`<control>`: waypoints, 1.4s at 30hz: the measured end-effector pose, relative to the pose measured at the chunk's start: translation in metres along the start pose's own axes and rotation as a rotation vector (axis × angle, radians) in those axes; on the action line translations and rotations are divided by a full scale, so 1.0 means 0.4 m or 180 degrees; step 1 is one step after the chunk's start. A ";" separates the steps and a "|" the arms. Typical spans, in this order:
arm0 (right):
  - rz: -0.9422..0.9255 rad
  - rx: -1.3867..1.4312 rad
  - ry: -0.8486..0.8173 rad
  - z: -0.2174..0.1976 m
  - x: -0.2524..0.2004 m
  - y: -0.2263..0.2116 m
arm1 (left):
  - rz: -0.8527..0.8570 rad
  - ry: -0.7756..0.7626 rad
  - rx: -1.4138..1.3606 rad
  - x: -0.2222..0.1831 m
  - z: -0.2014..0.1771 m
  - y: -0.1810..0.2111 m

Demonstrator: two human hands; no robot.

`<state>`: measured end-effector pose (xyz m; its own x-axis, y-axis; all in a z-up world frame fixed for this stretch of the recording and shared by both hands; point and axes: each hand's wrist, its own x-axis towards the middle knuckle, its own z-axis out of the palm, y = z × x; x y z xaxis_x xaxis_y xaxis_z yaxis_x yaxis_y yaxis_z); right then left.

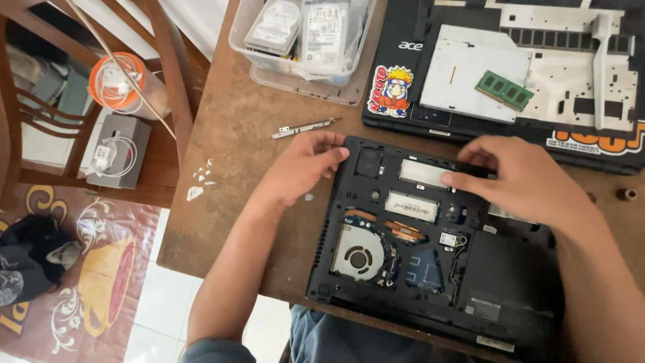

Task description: Disassembling a laptop by prying off the keyboard and disconnecting internal components

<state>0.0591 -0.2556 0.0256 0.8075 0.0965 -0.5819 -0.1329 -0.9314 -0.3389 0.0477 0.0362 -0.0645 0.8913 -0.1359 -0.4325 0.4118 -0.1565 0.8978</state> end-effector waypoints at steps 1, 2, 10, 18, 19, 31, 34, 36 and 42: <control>0.0009 0.0003 0.0014 0.011 0.012 -0.001 | 0.0011 -0.0013 0.0003 -0.001 -0.001 0.004; -0.0240 -0.0120 0.0032 0.021 0.023 -0.002 | 0.0028 -0.0058 0.0020 -0.003 -0.002 0.008; -0.0311 -0.0079 0.0000 0.055 0.046 -0.017 | 0.0146 -0.0226 0.0154 -0.006 -0.005 0.015; -0.0248 0.0013 0.0041 0.047 0.040 -0.034 | 0.0497 -0.0146 0.0340 -0.023 0.010 0.022; -0.0239 0.0018 0.0030 0.047 0.040 -0.035 | 0.0484 -0.0154 0.0339 -0.026 0.010 0.029; -0.0405 0.0295 0.0151 0.050 0.046 -0.028 | 0.0342 0.0014 0.0868 -0.060 0.010 0.079; -0.0404 0.0386 0.0177 0.051 0.045 -0.023 | 0.0309 -0.0081 0.0794 -0.065 0.004 0.091; -0.0373 0.0424 0.0140 0.047 0.046 -0.023 | 0.0478 -0.0243 0.0744 -0.060 -0.001 0.086; -0.0322 0.0353 0.0071 0.038 0.040 -0.035 | 0.0219 -0.0725 0.0289 -0.025 -0.010 0.079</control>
<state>0.0653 -0.2356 0.0099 0.8324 0.1790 -0.5245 -0.1119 -0.8726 -0.4754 0.0526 0.0365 -0.0315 0.8466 -0.3647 -0.3876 0.3237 -0.2252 0.9190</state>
